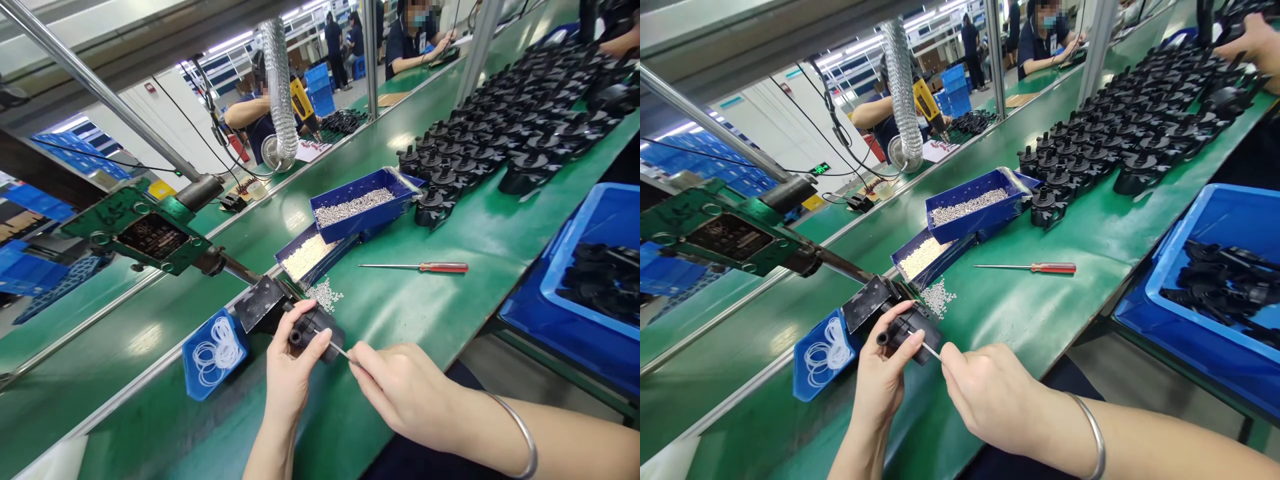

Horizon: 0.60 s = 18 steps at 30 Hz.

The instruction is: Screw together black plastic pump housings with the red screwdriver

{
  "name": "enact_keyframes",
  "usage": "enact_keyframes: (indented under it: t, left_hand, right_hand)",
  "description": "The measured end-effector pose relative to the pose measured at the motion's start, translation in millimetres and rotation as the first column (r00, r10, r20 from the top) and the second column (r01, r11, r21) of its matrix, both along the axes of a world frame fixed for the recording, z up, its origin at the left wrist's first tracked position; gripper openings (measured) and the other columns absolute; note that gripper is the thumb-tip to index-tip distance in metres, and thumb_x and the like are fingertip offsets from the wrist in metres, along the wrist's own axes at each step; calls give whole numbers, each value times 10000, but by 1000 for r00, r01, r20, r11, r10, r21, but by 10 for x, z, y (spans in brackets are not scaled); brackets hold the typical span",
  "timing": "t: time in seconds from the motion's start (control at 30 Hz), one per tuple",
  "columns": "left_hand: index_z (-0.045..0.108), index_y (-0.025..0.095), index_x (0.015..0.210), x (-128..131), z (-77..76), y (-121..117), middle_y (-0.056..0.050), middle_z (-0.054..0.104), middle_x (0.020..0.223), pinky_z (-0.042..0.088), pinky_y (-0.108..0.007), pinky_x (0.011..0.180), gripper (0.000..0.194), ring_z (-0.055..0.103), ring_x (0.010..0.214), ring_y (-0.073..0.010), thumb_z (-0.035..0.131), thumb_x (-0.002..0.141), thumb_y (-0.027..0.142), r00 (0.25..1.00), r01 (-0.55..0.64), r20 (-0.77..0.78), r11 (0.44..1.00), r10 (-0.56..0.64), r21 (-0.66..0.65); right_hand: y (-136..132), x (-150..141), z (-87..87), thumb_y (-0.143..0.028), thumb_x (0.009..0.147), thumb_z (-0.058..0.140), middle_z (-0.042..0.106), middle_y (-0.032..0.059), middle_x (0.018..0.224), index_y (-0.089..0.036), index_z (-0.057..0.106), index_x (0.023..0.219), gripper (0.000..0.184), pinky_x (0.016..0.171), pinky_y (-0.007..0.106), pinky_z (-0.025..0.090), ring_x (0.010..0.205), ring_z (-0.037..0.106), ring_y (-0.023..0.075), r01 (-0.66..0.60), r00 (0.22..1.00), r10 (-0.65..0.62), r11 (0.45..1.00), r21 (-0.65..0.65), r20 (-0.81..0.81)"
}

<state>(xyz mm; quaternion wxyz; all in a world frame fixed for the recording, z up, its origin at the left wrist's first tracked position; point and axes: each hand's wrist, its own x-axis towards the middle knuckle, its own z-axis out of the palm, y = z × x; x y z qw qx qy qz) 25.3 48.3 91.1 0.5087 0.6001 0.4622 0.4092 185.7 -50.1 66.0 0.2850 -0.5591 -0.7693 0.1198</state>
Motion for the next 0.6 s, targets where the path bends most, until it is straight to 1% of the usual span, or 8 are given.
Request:
enact_keyframes:
  t: [0.07, 0.13, 0.2, 0.3, 0.37, 0.43, 0.53, 0.6]
  left_hand:
    - [713, 311, 1135, -51, 34, 39, -41, 621, 1279, 485, -339, 972, 373, 568, 1209, -249, 812, 775, 320, 994, 46, -102, 981, -27, 189]
    - [710, 320, 1124, -98, 42, 61, -44, 597, 1312, 469, -374, 1008, 333, 539, 1259, -264, 790, 802, 286, 978, 116, -202, 934, -48, 337]
    - [698, 330, 1137, -132, 24, 67, -49, 583, 1322, 466, -411, 1014, 333, 548, 1241, -268, 768, 821, 250, 958, 182, -281, 876, -56, 447]
    - [690, 331, 1149, -151, -21, 59, -61, 586, 1316, 450, -469, 1027, 357, 552, 1212, -282, 752, 823, 198, 920, 266, -391, 760, -17, 593]
    - [690, 331, 1150, -151, -40, 53, -70, 595, 1302, 452, -487, 1016, 376, 553, 1197, -290, 748, 816, 170, 897, 307, -442, 687, 23, 659]
    - [688, 336, 1158, -150, -43, 49, -75, 601, 1295, 467, -485, 991, 410, 556, 1186, -296, 751, 802, 143, 889, 329, -456, 628, 47, 705]
    - [676, 347, 1201, -148, -37, 46, -82, 608, 1300, 487, -475, 965, 506, 565, 1177, -303, 768, 767, 105, 882, 363, -468, 548, 60, 753]
    - [632, 360, 1280, -146, -46, 48, -88, 619, 1302, 493, -478, 964, 621, 577, 1174, -305, 776, 744, 80, 882, 379, -468, 505, 57, 775]
  right_hand:
    - [67, -26, -118, -171, 1035, 331, 557, -14, 655, -177, 461, 941, 161, 535, 290, 277, 534, 511, 128, -23, 997, 28, 998, 64, -74]
    - [136, -57, -262, -175, 1040, 334, 548, -14, 650, -174, 464, 941, 163, 548, 285, 288, 537, 499, 126, -24, 992, 42, 990, 140, -122]
    - [199, -93, -414, -172, 1038, 337, 538, -11, 646, -181, 449, 901, 177, 550, 284, 289, 534, 485, 126, -21, 989, 48, 981, 194, -137]
    - [273, -148, -615, -153, 1032, 323, 537, 1, 659, -196, 414, 850, 208, 548, 288, 292, 544, 477, 133, -25, 989, 58, 973, 230, -139]
    - [305, -175, -706, -134, 1025, 311, 539, 7, 669, -199, 408, 847, 213, 550, 293, 306, 557, 477, 141, -32, 988, 67, 970, 241, -139]
    - [326, -190, -752, -125, 1022, 300, 532, 8, 671, -202, 406, 847, 218, 553, 298, 321, 564, 473, 149, -40, 987, 75, 970, 241, -140]
    - [354, -196, -757, -132, 1021, 286, 521, 11, 676, -202, 403, 858, 212, 556, 298, 342, 579, 474, 156, -41, 985, 77, 973, 229, -152]
    - [376, -193, -739, -130, 1018, 285, 528, 13, 689, -200, 399, 874, 196, 563, 290, 364, 592, 487, 155, -41, 983, 78, 977, 211, -169]
